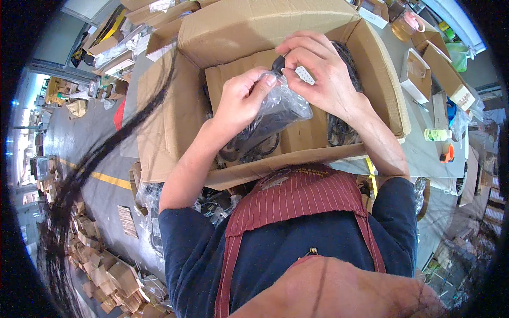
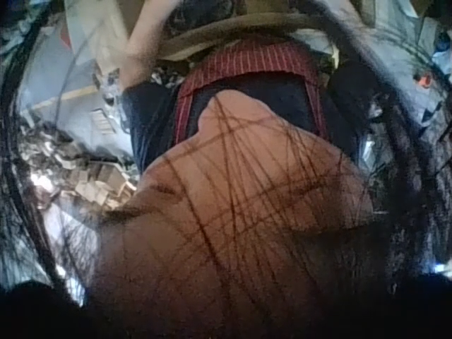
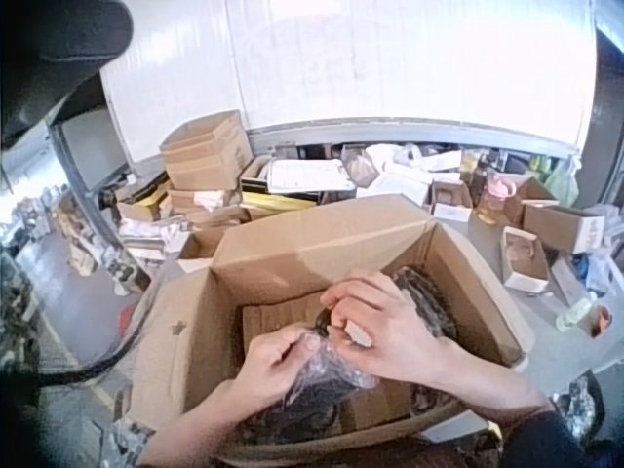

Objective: The person handles black power cables inside plastic bags within a cardboard box, picks up a white square item, and then moves the box aside to show a large bin filled with more packaged cables.

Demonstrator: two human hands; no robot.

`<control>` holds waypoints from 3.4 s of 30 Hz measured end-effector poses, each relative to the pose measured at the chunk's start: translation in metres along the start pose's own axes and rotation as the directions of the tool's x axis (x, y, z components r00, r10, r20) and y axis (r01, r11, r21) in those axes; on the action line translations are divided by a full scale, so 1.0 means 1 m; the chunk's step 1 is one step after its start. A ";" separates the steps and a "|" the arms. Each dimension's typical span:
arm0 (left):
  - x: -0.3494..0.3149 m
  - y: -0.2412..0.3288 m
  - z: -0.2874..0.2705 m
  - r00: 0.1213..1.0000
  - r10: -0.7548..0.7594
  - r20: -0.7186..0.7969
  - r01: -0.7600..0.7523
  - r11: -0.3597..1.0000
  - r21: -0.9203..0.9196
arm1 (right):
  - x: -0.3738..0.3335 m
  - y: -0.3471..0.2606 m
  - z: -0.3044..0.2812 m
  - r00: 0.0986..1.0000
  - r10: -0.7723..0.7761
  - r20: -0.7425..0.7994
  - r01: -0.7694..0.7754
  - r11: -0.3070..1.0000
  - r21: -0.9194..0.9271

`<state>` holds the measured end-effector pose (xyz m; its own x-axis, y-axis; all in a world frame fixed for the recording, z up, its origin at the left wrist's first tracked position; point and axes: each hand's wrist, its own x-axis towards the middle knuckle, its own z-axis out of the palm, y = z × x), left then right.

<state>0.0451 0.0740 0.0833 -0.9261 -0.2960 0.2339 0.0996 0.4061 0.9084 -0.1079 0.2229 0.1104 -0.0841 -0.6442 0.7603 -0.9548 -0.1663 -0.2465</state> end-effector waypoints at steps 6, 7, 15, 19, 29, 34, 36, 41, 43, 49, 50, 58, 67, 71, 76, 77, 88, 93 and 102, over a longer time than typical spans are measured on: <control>0.000 -0.001 0.001 1.000 0.026 0.007 -0.026 1.000 -0.009 | 0.001 -0.001 0.000 1.000 0.001 0.001 -0.001 1.000 0.001; -0.001 -0.001 0.002 0.999 0.039 0.004 -0.039 0.999 -0.010 | 0.000 -0.002 0.001 1.000 0.008 0.000 -0.008 1.000 -0.007; -0.002 -0.004 0.003 1.000 0.005 -0.014 -0.005 1.000 0.001 | -0.002 -0.003 0.002 0.999 0.031 0.011 -0.030 0.999 -0.045; -0.001 -0.004 0.003 1.000 0.015 -0.010 -0.015 1.000 0.003 | -0.002 -0.004 0.001 0.999 0.047 0.016 -0.046 0.996 -0.074; -0.001 -0.003 0.003 0.999 -0.005 -0.035 0.002 0.997 -0.074 | -0.003 0.003 -0.001 0.999 0.039 -0.024 -0.042 0.986 -0.158; -0.002 0.002 0.004 0.997 0.014 -0.070 -0.019 0.998 -0.068 | -0.002 0.002 -0.003 0.997 0.081 -0.019 -0.082 0.990 -0.113; -0.002 -0.001 0.003 0.998 0.016 -0.059 -0.022 0.996 -0.088 | -0.001 0.002 -0.001 0.998 0.049 -0.049 -0.054 0.995 -0.090; -0.002 -0.002 0.002 0.999 -0.008 -0.044 0.003 0.993 -0.115 | 0.000 0.005 0.001 0.999 0.034 -0.035 -0.037 0.996 -0.085; -0.003 -0.003 0.002 0.999 -0.015 -0.028 0.011 0.992 -0.129 | -0.001 0.005 0.002 0.999 0.030 -0.032 -0.033 0.995 -0.090; -0.001 -0.002 -0.004 0.998 -0.029 -0.053 0.026 0.998 -0.063 | -0.004 0.012 0.004 0.998 0.040 -0.044 -0.046 0.989 -0.143; 0.000 -0.003 -0.004 0.998 -0.031 -0.055 0.027 0.998 -0.062 | -0.004 0.012 0.005 0.998 0.040 -0.041 -0.046 0.987 -0.153; 0.005 -0.005 -0.008 0.988 0.024 -0.150 -0.038 0.995 -0.093 | -0.006 0.011 0.006 0.998 0.032 0.050 -0.023 0.988 -0.154; 0.008 -0.013 -0.010 0.985 0.007 -0.170 -0.066 0.937 -0.344 | -0.010 0.008 0.010 0.992 0.037 0.120 -0.024 0.994 -0.106; 0.004 0.003 -0.013 0.976 -0.062 -0.207 -0.013 0.939 -0.342 | -0.011 0.008 0.011 0.987 0.023 0.161 -0.010 0.996 -0.087; 0.005 0.006 -0.016 0.960 -0.054 -0.275 -0.056 0.926 -0.374 | -0.014 0.008 0.015 0.985 -0.003 0.174 0.012 0.999 -0.053; 0.005 0.005 -0.017 0.958 -0.062 -0.281 -0.056 0.918 -0.393 | -0.015 0.009 0.016 0.982 -0.009 0.190 0.016 0.999 -0.039; 0.003 0.008 -0.017 0.967 -0.059 -0.250 -0.060 0.895 -0.442 | -0.022 0.009 0.019 0.944 -0.009 0.330 0.016 1.000 -0.019; 0.001 0.013 -0.018 0.963 -0.064 -0.262 -0.081 0.858 -0.507 | -0.023 0.006 0.015 0.919 -0.055 0.391 0.075 0.997 -0.036; 0.004 0.009 -0.027 0.927 -0.102 -0.362 -0.093 0.871 -0.482 | -0.012 0.014 0.005 0.965 -0.008 0.263 0.051 0.987 -0.155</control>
<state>0.0520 0.0534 0.1012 -0.7364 -0.6288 0.2496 0.3482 -0.0358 0.9368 -0.1189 0.2242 0.0947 0.0020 -0.8165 0.5773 -0.9904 -0.0812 -0.1115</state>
